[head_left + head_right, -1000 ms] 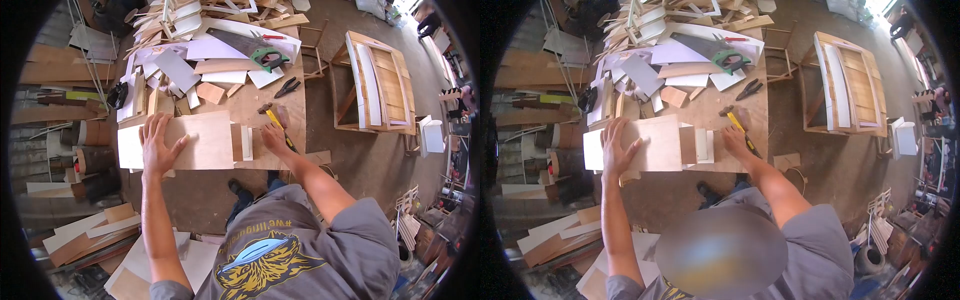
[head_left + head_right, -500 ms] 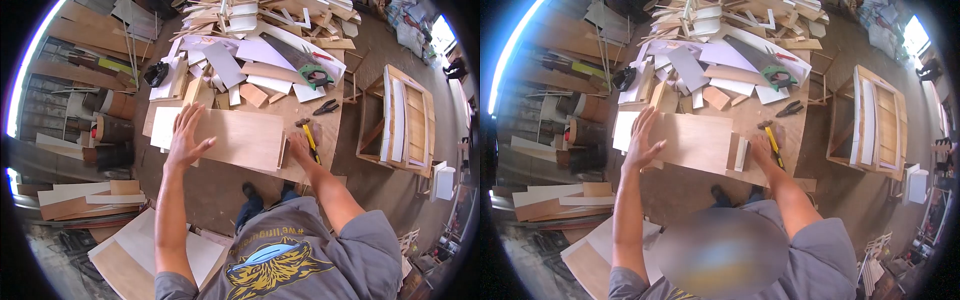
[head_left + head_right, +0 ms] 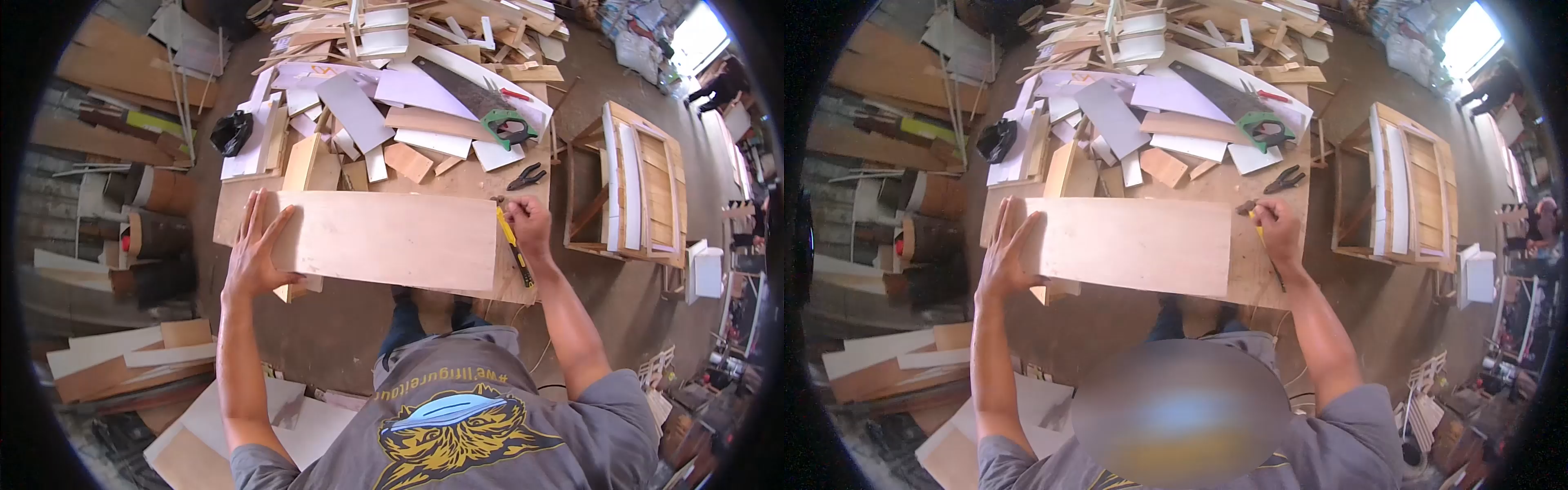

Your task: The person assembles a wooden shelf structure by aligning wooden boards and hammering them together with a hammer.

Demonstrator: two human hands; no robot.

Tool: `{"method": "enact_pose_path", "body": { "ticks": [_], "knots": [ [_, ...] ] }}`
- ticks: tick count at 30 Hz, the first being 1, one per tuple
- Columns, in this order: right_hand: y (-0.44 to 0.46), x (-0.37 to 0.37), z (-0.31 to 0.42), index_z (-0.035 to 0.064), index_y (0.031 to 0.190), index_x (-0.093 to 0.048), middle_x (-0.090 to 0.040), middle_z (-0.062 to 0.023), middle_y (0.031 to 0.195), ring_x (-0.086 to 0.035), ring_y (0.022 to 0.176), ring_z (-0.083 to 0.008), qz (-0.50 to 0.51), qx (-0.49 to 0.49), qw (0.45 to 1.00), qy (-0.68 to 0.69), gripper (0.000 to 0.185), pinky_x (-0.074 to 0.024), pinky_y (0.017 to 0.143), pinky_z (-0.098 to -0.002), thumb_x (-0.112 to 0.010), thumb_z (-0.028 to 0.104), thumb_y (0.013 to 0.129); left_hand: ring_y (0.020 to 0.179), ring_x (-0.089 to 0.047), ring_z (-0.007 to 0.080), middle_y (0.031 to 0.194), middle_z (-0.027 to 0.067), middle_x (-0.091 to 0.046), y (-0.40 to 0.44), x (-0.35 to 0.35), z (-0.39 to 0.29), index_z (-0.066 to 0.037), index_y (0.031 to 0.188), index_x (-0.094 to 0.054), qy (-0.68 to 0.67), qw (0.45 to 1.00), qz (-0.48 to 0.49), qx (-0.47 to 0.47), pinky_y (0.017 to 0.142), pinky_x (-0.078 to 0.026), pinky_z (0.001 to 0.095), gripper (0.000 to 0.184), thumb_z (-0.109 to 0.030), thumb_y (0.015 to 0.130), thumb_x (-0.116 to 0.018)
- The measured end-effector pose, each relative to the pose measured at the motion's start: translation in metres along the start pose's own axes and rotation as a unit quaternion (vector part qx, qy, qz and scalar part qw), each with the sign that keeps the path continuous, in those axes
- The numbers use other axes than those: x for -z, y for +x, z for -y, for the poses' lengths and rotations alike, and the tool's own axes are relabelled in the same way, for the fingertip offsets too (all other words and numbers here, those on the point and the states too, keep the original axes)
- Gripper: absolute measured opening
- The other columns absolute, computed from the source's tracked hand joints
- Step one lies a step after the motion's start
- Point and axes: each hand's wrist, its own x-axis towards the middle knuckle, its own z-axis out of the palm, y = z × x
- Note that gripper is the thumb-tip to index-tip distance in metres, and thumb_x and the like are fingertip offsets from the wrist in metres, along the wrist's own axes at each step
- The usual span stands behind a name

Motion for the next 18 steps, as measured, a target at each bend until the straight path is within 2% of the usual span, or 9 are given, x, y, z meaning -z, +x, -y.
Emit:
{"method": "enact_pose_path", "body": {
  "ticks": [3,7,8,11,12,13,15,16,18],
  "knots": [
    [-0.002,0.012,0.084,-0.0014,0.099,-0.071,-0.072,-0.0013,0.085,-0.067,0.077,-0.0079,-0.008,0.058,0.998,-0.002,0.007,-0.056,0.072,-0.0247,-0.073,0.005,0.102,0.165,-0.016,0.0447,0.179,0.0219,-0.017,0.003,0.0,0.019,-0.03,0.164,-0.048,-0.023,0.999,0.002,-0.036,0.13,-0.03,0.0554,0.143,-0.045,0.034,-0.104],
    [-0.015,-0.001,0.165,-0.0015,0.101,-0.073,-0.074,-0.0013,0.093,-0.069,0.085,-0.0095,0.017,0.127,0.991,-0.03,0.009,-0.0548,0.078,-0.0263,-0.077,0.007,0.1,0.163,-0.017,0.049,0.178,0.0228,-0.017,0.01,0.009,0.036,-0.028,0.163,-0.05,-0.02,0.997,0.015,-0.078,0.129,-0.03,0.0611,0.143,-0.062,0.034,-0.1],
    [-0.018,-0.007,0.177,-0.0019,0.1,-0.072,-0.075,-0.0035,0.097,-0.07,0.089,-0.0115,0.039,0.116,0.991,-0.052,0.009,-0.0552,0.081,-0.028,-0.077,0.005,0.099,0.164,-0.014,0.0497,0.179,0.0242,-0.014,0.013,0.003,0.048,-0.026,0.168,-0.041,-0.048,0.993,0.012,-0.106,0.13,-0.028,0.062,0.148,-0.074,0.039,-0.096],
    [-0.026,-0.035,0.195,-0.0031,0.101,-0.072,-0.076,-0.0064,0.097,-0.071,0.089,-0.0144,0.058,0.17,0.977,-0.116,0.01,-0.0562,0.083,-0.0306,-0.078,0.003,0.096,0.166,-0.012,0.0453,0.179,0.0252,-0.011,0.014,-0.026,0.082,-0.017,0.173,-0.028,-0.324,0.934,-0.054,-0.139,0.132,-0.021,0.0583,0.155,-0.082,0.048,-0.092],
    [-0.029,-0.044,0.2,-0.0031,0.102,-0.072,-0.077,-0.0098,0.097,-0.071,0.088,-0.0174,0.061,0.173,0.973,-0.137,0.011,-0.0567,0.085,-0.0322,-0.078,0.002,0.095,0.167,-0.011,0.0403,0.18,0.0245,-0.008,0.014,-0.04,0.093,-0.008,0.174,-0.013,-0.415,0.898,-0.063,-0.134,0.133,-0.013,0.055,0.158,-0.083,0.057,-0.089],
    [-0.031,-0.051,0.199,-0.0028,0.103,-0.072,-0.077,-0.0102,0.097,-0.071,0.088,-0.0174,0.065,0.167,0.975,-0.129,0.011,-0.0565,0.085,-0.0318,-0.078,0.002,0.095,0.166,-0.015,0.0372,0.18,0.0235,-0.011,0.011,-0.056,0.088,-0.004,0.174,-0.01,-0.546,0.829,-0.075,-0.09,0.133,-0.011,0.0528,0.151,-0.082,0.068,-0.083],
    [-0.033,-0.059,0.196,-0.0023,0.104,-0.073,-0.076,-0.0108,0.097,-0.072,0.089,-0.0175,0.068,0.156,0.978,-0.117,0.011,-0.0562,0.085,-0.031,-0.077,0.002,0.095,0.164,-0.02,0.0368,0.178,0.023,-0.019,0.014,-0.052,0.072,-0.005,0.174,-0.009,-0.614,0.785,-0.082,0.01,0.132,-0.016,0.0555,0.141,-0.084,0.077,-0.072],
    [-0.034,-0.059,0.197,-0.001,0.103,-0.074,-0.076,-0.0117,0.099,-0.071,0.092,-0.0186,0.076,0.124,0.982,-0.124,0.01,-0.0555,0.083,-0.0312,-0.078,0.0,0.093,0.164,-0.023,0.0348,0.176,0.0248,-0.025,0.014,-0.049,0.076,-0.002,0.173,-0.01,-0.62,0.782,-0.055,-0.008,0.131,-0.017,0.0494,0.129,-0.078,0.085,-0.064],
    [-0.037,-0.066,0.196,-0.0003,0.1,-0.075,-0.076,-0.0112,0.098,-0.071,0.092,-0.0191,0.055,0.138,0.977,-0.152,0.01,-0.0549,0.081,-0.0319,-0.078,-0.001,0.091,0.162,-0.027,0.0333,0.175,0.0229,-0.029,0.016,-0.057,0.083,-0.003,0.173,-0.013,-0.634,0.769,-0.086,-0.006,0.131,-0.02,0.0489,0.118,-0.077,0.093,-0.057]
  ]
}}
